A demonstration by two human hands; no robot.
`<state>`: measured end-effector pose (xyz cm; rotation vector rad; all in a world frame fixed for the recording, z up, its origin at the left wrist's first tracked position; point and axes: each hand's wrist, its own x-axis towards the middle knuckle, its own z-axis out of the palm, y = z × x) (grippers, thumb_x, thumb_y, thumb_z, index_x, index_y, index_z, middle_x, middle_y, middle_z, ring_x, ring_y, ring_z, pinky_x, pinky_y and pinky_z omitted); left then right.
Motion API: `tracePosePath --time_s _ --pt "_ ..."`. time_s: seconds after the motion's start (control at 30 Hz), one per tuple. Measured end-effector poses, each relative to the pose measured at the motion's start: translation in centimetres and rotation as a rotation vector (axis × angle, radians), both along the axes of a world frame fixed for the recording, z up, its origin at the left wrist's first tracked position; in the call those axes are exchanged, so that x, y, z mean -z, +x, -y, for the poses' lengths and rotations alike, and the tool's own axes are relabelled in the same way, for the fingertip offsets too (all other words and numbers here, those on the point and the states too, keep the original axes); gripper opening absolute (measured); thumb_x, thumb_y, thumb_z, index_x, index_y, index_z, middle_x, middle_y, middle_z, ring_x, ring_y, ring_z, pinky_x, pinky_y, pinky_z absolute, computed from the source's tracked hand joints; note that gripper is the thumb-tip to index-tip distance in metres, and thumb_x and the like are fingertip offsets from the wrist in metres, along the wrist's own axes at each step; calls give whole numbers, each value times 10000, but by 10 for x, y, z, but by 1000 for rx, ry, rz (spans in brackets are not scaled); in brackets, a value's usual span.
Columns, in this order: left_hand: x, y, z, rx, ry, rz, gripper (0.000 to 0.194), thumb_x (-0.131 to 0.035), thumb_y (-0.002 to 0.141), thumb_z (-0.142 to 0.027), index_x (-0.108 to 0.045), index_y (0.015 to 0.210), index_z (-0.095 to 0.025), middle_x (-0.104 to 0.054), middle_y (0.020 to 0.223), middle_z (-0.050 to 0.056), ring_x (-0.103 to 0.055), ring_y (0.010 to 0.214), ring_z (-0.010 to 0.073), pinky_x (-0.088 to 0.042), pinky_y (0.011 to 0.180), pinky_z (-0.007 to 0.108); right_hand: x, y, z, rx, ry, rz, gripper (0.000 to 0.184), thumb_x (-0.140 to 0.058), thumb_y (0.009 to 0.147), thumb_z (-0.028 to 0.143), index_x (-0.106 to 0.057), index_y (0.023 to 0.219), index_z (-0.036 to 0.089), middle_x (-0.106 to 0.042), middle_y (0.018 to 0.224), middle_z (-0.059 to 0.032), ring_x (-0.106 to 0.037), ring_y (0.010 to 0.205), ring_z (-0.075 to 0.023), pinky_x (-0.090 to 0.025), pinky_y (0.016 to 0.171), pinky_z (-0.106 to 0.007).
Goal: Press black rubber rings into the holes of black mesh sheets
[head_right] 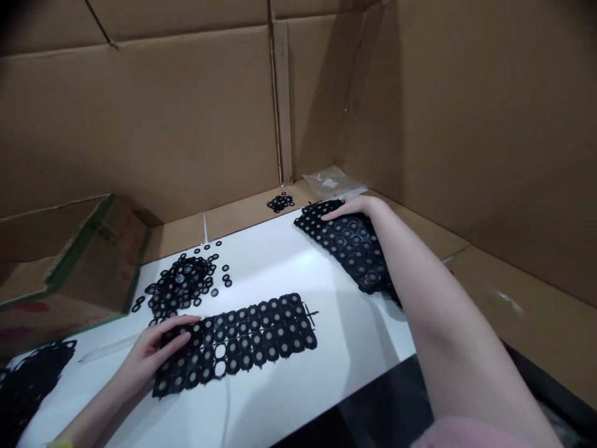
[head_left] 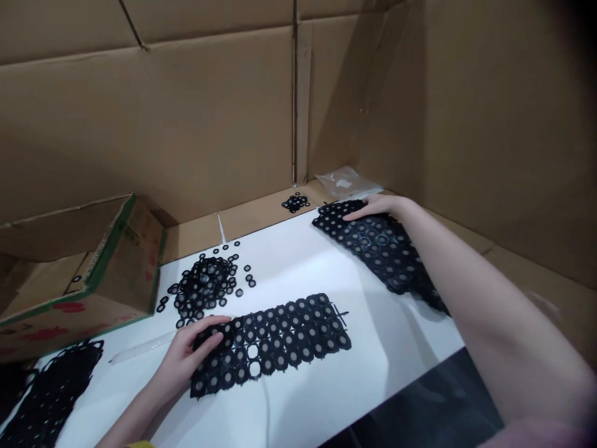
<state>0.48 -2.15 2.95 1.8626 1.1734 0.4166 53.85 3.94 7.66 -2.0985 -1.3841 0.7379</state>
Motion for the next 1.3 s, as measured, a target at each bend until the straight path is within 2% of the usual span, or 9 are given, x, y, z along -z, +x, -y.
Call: tracePosePath --time_s 0.1,0.2,0.37,0.53,0.67,0.77,0.83,1.0,1.3 --pt "-1 1 0 6 -9 6 306 -552 864 -426 -691 1073 -250 -673 1181 58 -568 1150 283 -407 1022 405 2 -9 1 -68 7 -16 538 -837 443 477 -664 903 258 -683 1100 -66 -575 1107 -366 -406 1048 -522" --pt "-3 3 0 7 -17 16 294 -547 870 -406 -691 1066 -242 -677 1171 60 -573 1142 275 -408 1017 396 2 -14 13 -149 213 -63 631 -799 538 441 -602 1107 254 -620 1257 -67 -537 1182 -326 -387 1075 -425" --pt "-5 5 1 3 -27 10 285 -542 874 -382 -685 1076 -242 -669 1190 57 -573 1147 264 -403 1027 391 11 1 18 -85 294 -40 764 -740 605 359 -438 1296 235 -482 1417 -105 -466 1269 -289 -387 1061 -339" --pt "-5 3 1 1 -16 19 297 -548 865 -385 -689 1078 -233 -669 1192 69 -574 1150 274 -416 1027 404 20 12 6 117 155 180 828 -778 535 226 -461 1297 158 -513 1323 -224 -426 1246 -431 -316 1061 -531" --pt "-5 2 0 -11 -2 62 293 -576 852 -374 -690 1083 -234 -676 1180 62 -585 1138 268 -427 1023 387 13 -21 6 123 236 341 651 -709 656 323 -516 1263 186 -431 1390 -204 -269 1318 -488 -198 1057 -645" --pt "-11 -1 2 -30 -12 87 292 -589 843 -359 -686 1080 -218 -677 1178 62 -589 1129 259 -434 1014 360 6 -80 12 -45 323 339 441 -613 752 394 -581 1169 257 -548 1296 -105 -414 1262 -370 -287 1077 -503" --pt "-18 -5 3 -43 -9 100 294 -595 838 -357 -686 1075 -210 -677 1180 62 -586 1134 256 -436 1008 345 6 -132 22 -326 335 196 341 -562 787 458 -624 1068 275 -651 1124 -67 -567 1082 -301 -415 964 -443" --pt "-34 -27 12 -87 69 82 294 -580 849 -354 -690 1076 -204 -685 1168 60 -601 1107 240 -437 997 324 21 -248 52 -1040 30 -32 447 -618 738 549 -620 1058 237 -656 997 -87 -584 962 -274 -458 827 -399" --pt "-28 -85 29 -251 188 34 286 -615 835 -354 -696 1045 -178 -691 1137 84 -594 1109 258 -422 1011 354 38 -296 44 -1133 56 15 317 -628 765 443 -439 662 210 -527 681 6 -489 663 -172 -350 614 -300"
